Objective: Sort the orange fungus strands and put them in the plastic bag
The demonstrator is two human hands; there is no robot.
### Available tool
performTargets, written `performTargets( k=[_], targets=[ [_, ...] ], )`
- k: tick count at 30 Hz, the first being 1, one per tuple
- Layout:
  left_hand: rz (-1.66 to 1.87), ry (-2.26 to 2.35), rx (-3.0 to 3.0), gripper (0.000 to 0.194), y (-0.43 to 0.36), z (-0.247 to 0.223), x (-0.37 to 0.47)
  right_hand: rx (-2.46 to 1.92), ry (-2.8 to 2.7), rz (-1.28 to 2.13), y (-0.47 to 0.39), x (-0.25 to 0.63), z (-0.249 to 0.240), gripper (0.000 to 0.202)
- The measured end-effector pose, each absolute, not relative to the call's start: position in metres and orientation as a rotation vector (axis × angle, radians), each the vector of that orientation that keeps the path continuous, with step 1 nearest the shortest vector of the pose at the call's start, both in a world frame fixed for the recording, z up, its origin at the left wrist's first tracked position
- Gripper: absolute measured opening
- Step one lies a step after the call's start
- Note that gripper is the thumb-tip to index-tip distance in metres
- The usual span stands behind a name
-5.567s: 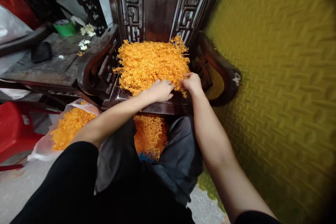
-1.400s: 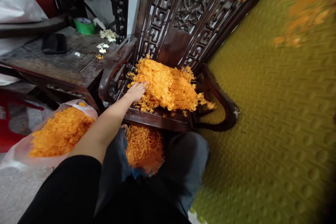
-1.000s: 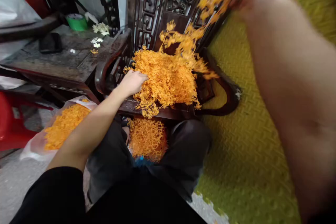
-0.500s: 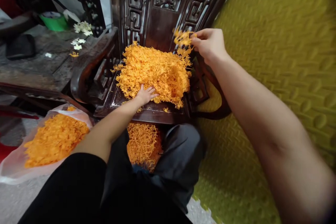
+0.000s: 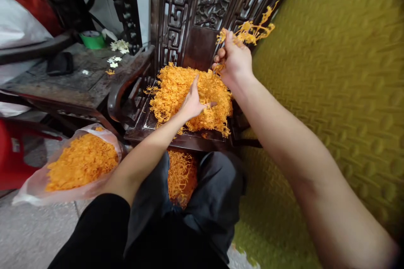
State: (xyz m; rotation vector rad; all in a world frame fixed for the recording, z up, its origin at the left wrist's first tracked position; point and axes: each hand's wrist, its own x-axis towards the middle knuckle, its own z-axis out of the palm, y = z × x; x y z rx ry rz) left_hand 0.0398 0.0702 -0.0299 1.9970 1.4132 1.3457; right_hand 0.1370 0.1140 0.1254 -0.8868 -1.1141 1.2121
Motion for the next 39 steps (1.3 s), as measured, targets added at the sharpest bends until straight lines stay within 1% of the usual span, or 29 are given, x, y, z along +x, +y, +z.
performTargets(
  k=[1,3,4,6,7,10,14,18,21,22,27,29,31,32,35,36,39],
  targets=[
    [1.351,1.35,2.031,0.079,0.071,-0.033,0.041,-0.864,-1.125,1.214,0.113,0.134,0.127,0.014],
    [1.328,1.32,2.103,0.067,0.071,-0.035,0.042,-0.812,-1.128,1.166,0.113,0.133,0.134,0.02],
    [1.321,1.346,2.14,0.06,0.069,-0.035,0.041,-0.798,-1.095,1.134,0.114,0.135,0.141,0.018],
    [1.315,1.421,2.23,0.05,0.065,-0.031,0.038,-0.81,-0.974,1.094,0.116,0.142,0.155,0.006],
    [1.31,1.445,2.29,0.046,0.064,-0.028,0.035,-0.835,-0.918,1.089,0.117,0.147,0.161,0.007],
    [1.309,1.474,2.46,0.037,0.063,-0.017,0.027,-0.892,-0.824,1.08,0.12,0.16,0.176,0.024],
    [1.327,1.488,2.539,0.038,0.061,-0.005,0.03,-0.91,-0.762,1.005,0.125,0.168,0.184,0.027],
    [1.348,1.55,2.468,0.041,0.05,0.0,0.048,-0.977,-0.848,0.942,0.127,0.163,0.179,0.021],
    [1.446,1.551,2.387,0.055,0.046,0.0,0.061,-0.939,-1.004,0.941,0.121,0.156,0.169,0.012],
    [1.451,1.52,2.396,0.056,0.046,-0.001,0.064,-0.924,-1.048,0.957,0.119,0.154,0.165,0.011],
    [1.348,1.329,2.538,0.043,0.051,-0.007,0.076,-0.956,-1.047,1.042,0.113,0.157,0.162,0.035],
    [1.319,1.319,2.521,0.038,0.053,-0.01,0.081,-0.982,-1.016,1.061,0.113,0.161,0.164,0.038],
    [1.281,1.321,2.505,0.035,0.054,-0.011,0.087,-0.998,-1.018,1.076,0.112,0.163,0.165,0.035],
    [1.269,1.324,2.495,0.037,0.056,-0.012,0.09,-1.006,-1.026,1.084,0.111,0.164,0.165,0.032],
    [1.264,1.352,2.423,0.06,0.061,-0.013,0.098,-1.03,-1.045,1.096,0.104,0.163,0.162,0.02],
    [1.272,1.367,2.39,0.062,0.062,-0.014,0.101,-1.036,-1.056,1.106,0.103,0.162,0.161,0.017],
    [1.304,1.385,2.293,0.053,0.065,-0.015,0.103,-1.024,-1.104,1.094,0.102,0.163,0.163,0.008]
  ],
)
